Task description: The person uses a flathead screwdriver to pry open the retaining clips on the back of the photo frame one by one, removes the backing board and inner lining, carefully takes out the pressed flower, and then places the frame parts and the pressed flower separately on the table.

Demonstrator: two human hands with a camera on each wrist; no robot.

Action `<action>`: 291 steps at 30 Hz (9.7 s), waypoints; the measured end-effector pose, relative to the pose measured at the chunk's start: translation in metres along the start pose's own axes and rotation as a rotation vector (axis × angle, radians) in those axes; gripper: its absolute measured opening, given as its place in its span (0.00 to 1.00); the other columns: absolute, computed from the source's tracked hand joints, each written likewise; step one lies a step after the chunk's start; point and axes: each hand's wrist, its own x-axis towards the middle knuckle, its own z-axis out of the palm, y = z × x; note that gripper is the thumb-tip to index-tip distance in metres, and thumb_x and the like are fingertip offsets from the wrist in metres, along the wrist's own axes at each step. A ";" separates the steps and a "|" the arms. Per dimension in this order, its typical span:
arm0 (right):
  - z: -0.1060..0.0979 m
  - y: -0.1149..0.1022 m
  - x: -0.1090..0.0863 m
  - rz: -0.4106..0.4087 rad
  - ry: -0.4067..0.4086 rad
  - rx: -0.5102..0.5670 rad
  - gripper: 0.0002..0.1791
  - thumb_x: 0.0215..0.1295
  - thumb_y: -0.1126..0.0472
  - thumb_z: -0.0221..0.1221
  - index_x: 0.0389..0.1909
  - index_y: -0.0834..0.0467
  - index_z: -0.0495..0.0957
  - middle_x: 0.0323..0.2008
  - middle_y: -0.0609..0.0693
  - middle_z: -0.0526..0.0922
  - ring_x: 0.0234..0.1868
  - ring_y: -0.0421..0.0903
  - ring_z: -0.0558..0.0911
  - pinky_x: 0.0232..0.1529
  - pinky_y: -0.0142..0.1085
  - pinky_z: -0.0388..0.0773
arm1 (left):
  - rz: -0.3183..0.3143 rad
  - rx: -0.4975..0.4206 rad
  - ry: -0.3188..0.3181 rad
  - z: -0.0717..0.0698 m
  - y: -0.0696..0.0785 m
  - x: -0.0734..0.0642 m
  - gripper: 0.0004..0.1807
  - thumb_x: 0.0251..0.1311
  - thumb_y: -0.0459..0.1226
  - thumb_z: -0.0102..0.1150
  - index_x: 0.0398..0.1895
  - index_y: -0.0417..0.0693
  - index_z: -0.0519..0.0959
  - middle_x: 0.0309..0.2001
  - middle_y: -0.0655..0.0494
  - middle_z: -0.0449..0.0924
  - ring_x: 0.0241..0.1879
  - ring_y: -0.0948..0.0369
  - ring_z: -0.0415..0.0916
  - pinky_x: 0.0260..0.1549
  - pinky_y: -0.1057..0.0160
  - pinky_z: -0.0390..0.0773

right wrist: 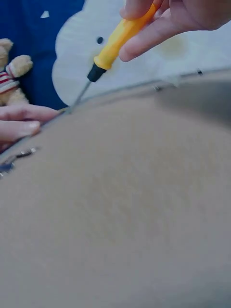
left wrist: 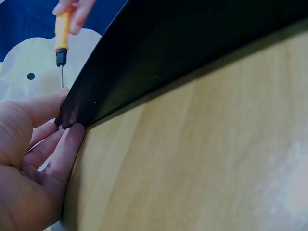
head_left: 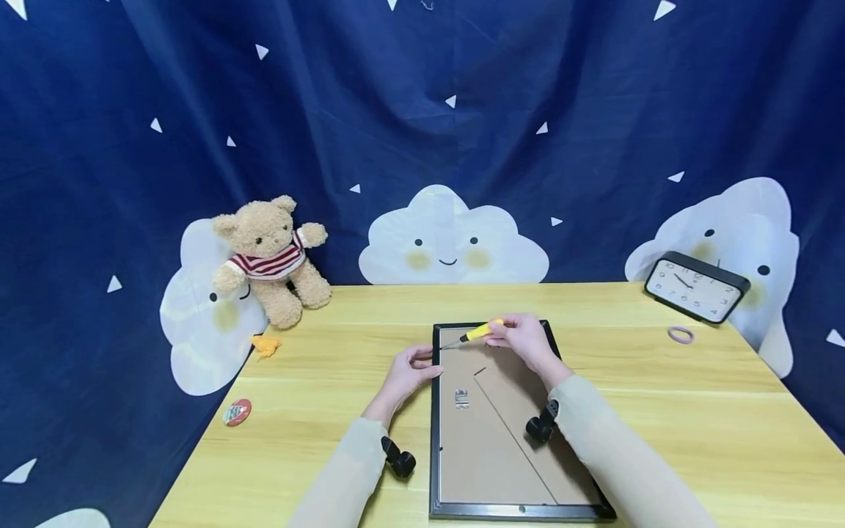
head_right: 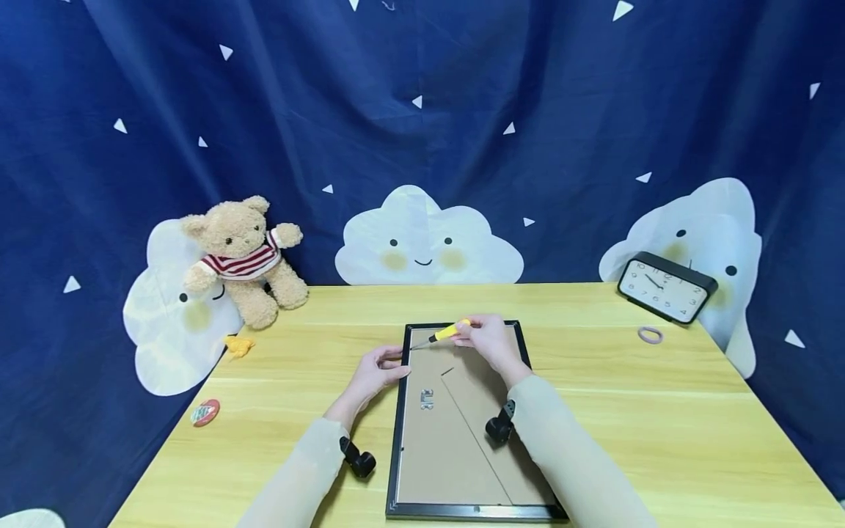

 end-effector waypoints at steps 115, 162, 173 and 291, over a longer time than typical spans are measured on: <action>0.069 -0.080 0.016 -0.200 -0.280 -0.809 0.14 0.66 0.61 0.55 0.29 0.69 0.78 0.24 0.58 0.80 0.23 0.44 0.81 0.26 0.30 0.80 | -0.105 -0.015 0.005 0.005 0.027 -0.005 0.26 0.46 0.25 0.67 0.52 0.30 0.71 0.48 0.36 0.74 0.34 0.59 0.75 0.31 0.61 0.81; -0.036 -0.019 -0.113 -0.028 -0.291 0.151 0.19 0.68 0.66 0.51 0.47 0.83 0.65 0.40 0.74 0.77 0.42 0.62 0.80 0.46 0.44 0.78 | -0.220 -0.055 -0.035 0.002 0.016 -0.030 0.30 0.46 0.26 0.68 0.55 0.31 0.69 0.44 0.40 0.73 0.31 0.55 0.78 0.28 0.56 0.83; -0.027 0.011 -0.132 0.061 -0.310 0.240 0.19 0.67 0.67 0.51 0.47 0.82 0.64 0.42 0.73 0.77 0.44 0.61 0.80 0.48 0.44 0.77 | -0.258 0.041 0.002 0.010 0.025 -0.045 0.25 0.44 0.27 0.68 0.47 0.32 0.70 0.33 0.44 0.76 0.23 0.57 0.77 0.19 0.57 0.82; 0.057 -0.040 -0.131 -0.296 -0.138 -0.443 0.11 0.63 0.67 0.56 0.43 0.71 0.78 0.27 0.58 0.83 0.25 0.44 0.81 0.23 0.30 0.80 | -0.276 0.077 -0.103 0.024 0.029 -0.045 0.35 0.52 0.31 0.63 0.65 0.38 0.61 0.22 0.49 0.69 0.14 0.61 0.68 0.11 0.56 0.79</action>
